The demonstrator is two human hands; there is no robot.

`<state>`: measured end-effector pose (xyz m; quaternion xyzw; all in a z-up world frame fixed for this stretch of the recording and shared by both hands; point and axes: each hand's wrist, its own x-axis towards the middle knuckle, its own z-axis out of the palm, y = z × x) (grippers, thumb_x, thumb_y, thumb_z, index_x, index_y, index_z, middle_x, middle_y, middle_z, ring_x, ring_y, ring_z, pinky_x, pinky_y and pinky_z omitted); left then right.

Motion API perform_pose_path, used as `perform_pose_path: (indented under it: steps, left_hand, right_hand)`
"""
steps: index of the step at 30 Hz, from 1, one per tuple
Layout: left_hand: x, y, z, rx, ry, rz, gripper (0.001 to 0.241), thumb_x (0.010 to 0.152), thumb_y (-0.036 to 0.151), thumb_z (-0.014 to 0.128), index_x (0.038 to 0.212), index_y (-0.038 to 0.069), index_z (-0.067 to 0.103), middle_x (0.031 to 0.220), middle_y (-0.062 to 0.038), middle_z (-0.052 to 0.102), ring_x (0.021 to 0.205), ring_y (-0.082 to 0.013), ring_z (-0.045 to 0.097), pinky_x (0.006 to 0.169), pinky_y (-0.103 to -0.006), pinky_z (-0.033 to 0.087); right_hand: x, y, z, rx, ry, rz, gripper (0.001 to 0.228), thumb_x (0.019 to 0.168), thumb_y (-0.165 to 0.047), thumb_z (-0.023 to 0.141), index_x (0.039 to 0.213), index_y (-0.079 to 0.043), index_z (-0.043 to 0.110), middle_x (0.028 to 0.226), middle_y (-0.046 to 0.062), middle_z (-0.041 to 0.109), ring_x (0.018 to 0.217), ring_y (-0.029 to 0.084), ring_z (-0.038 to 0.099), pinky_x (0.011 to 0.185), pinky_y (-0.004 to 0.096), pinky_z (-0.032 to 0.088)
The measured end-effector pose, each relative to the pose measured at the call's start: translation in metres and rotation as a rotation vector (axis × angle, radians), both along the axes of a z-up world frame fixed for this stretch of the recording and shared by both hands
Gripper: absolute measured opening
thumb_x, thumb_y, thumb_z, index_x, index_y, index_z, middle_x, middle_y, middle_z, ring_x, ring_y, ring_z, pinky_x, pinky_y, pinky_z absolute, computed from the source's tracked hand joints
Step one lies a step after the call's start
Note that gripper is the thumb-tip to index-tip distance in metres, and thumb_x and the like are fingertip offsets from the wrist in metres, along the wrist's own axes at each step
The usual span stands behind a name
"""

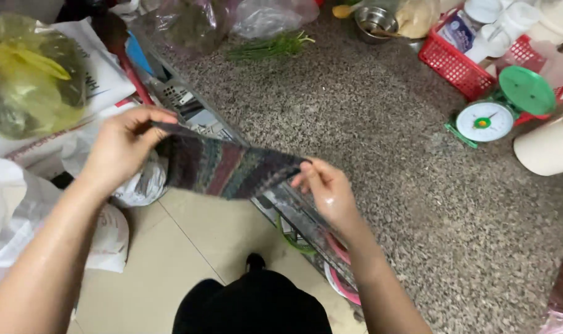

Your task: Clean the countertops using a damp cloth after rinsing it in the sink.

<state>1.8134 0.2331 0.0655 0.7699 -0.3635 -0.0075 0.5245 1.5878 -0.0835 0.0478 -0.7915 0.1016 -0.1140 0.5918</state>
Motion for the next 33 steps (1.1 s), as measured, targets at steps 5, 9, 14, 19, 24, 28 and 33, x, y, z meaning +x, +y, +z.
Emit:
perform_pose_path:
  steps: [5,9,14,19,24,28,33]
  left_hand:
    - [0.103,-0.006,0.045,0.117,0.121,-0.055,0.019,0.095,0.006,0.073,0.113,0.007,0.076,0.106,-0.003,0.077,0.095,-0.0086,0.07,0.088,-0.0266,0.056]
    - [0.209,-0.015,-0.034,0.461,0.44,-0.18,0.026,0.085,0.013,0.074,0.11,0.011,0.081,0.091,-0.006,0.084,0.081,-0.0144,0.072,0.073,-0.0333,0.056]
    - [0.309,-0.043,-0.177,0.658,0.47,-0.59,0.027,0.086,0.02,0.076,0.109,0.008,0.079,0.093,-0.004,0.084,0.087,-0.0133,0.074,0.079,-0.0311,0.058]
    - [0.362,-0.086,-0.21,0.836,0.625,-0.767,0.031,0.089,0.021,0.074,0.114,0.003,0.077,0.09,-0.01,0.083,0.086,-0.0179,0.077,0.079,-0.0324,0.061]
    - [0.384,-0.147,-0.226,0.524,0.74,-0.515,0.037,0.098,0.019,0.064,0.129,0.0,0.065,0.106,-0.01,0.077,0.099,-0.0206,0.074,0.08,-0.031,0.056]
    - [0.358,-0.163,-0.254,0.323,0.625,-0.472,0.042,0.101,0.014,0.059,0.141,0.0,0.052,0.128,-0.014,0.066,0.117,-0.0206,0.066,0.083,-0.029,0.056]
    - [0.313,-0.155,-0.201,0.264,0.314,-0.351,0.048,0.098,0.004,0.063,0.143,0.002,0.046,0.151,-0.019,0.04,0.108,-0.0312,0.062,0.076,-0.0322,0.056]
  right_hand:
    - [0.08,-0.018,0.036,-0.075,-0.096,-0.094,0.032,0.11,-0.026,0.053,0.108,0.0,0.071,0.089,0.005,0.075,0.077,0.009,0.062,0.071,0.027,0.054]
    - [0.126,-0.007,-0.004,-0.148,0.11,-0.088,0.033,0.104,-0.028,0.056,0.095,-0.002,0.074,0.089,0.003,0.076,0.082,0.011,0.07,0.074,0.028,0.057]
    - [0.164,0.043,-0.083,0.037,0.493,-0.063,0.034,0.103,-0.033,0.057,0.098,-0.003,0.071,0.083,0.004,0.076,0.079,0.012,0.069,0.074,0.028,0.056]
    - [0.205,0.07,-0.135,0.269,0.725,-0.119,0.042,0.105,-0.037,0.055,0.093,-0.001,0.074,0.085,0.002,0.079,0.073,0.013,0.068,0.071,0.029,0.057]
    - [0.291,0.077,-0.268,0.312,0.024,-1.091,0.042,0.101,-0.026,0.061,0.133,0.0,0.059,0.122,0.02,0.071,0.109,0.03,0.07,0.098,0.041,0.05]
    - [0.388,0.099,-0.246,-0.246,0.384,-1.096,0.069,0.096,-0.032,0.061,0.155,-0.004,0.037,0.155,0.023,0.045,0.145,0.047,0.035,0.119,0.058,0.021]
    - [0.456,0.097,-0.195,-0.388,0.931,-0.878,0.096,0.089,-0.066,0.057,0.161,-0.016,0.018,0.151,0.023,0.041,0.145,0.055,0.022,0.114,0.074,-0.002]
